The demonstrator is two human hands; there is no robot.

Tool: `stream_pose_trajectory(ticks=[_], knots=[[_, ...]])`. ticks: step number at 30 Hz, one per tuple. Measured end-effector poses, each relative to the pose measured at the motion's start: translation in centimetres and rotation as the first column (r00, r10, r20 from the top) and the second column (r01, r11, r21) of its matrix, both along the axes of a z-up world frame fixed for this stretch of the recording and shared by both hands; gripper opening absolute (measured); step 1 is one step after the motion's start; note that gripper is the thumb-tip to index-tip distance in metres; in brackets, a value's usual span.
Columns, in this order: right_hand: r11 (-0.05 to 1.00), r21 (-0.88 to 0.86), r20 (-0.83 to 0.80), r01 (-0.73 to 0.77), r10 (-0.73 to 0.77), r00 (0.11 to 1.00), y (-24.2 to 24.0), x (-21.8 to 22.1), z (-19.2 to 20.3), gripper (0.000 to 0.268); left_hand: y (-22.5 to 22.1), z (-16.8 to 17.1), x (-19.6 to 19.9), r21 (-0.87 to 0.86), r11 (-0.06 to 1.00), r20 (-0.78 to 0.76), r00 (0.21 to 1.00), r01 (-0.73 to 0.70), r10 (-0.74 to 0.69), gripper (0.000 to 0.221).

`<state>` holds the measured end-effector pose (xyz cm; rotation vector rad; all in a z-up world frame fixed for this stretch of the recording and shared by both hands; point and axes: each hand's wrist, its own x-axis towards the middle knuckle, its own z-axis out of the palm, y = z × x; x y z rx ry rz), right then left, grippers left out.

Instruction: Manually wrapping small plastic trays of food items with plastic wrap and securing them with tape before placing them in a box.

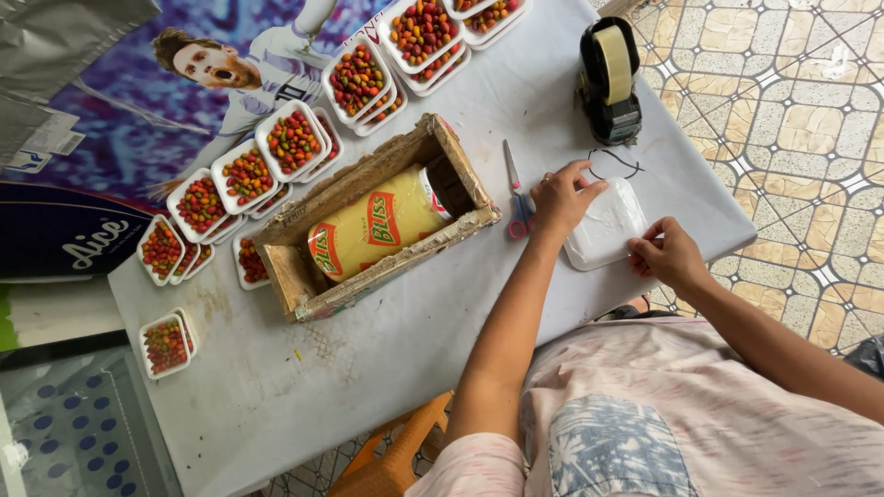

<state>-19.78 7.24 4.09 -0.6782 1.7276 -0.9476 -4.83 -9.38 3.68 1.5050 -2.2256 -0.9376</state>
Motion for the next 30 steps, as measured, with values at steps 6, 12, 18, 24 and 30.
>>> stream_pose_trajectory(ticks=[6,12,18,24,30], knots=[[1.0,0.019,0.006,0.0,0.0,1.0,-0.2,-0.1,-0.3,0.03,-2.0,-7.0,-1.6,-0.05,0.999,0.133,0.991,-0.022,0.029,0.024],[1.0,0.019,0.074,-0.01,0.008,0.997,-0.3,-0.5,-1.1,0.031,0.4,-0.3,-0.4,0.002,0.99,0.119,0.983,0.144,-0.143,0.029],[0.997,0.027,0.122,-0.066,0.063,0.991,-0.2,-1.4,-1.5,0.035,-1.7,-6.5,-1.3,0.087,0.982,0.115,0.978,0.166,-0.175,0.045],[0.997,0.002,0.141,-0.071,0.07,0.988,0.1,-1.7,-2.9,0.034,0.4,8.6,0.5,0.292,0.92,0.074,0.953,0.261,-0.293,0.081],[0.996,-0.022,0.128,-0.086,0.088,0.988,0.3,-1.9,-2.7,0.035,0.2,10.1,0.9,0.352,0.892,-0.011,0.954,0.284,-0.3,0.067]])
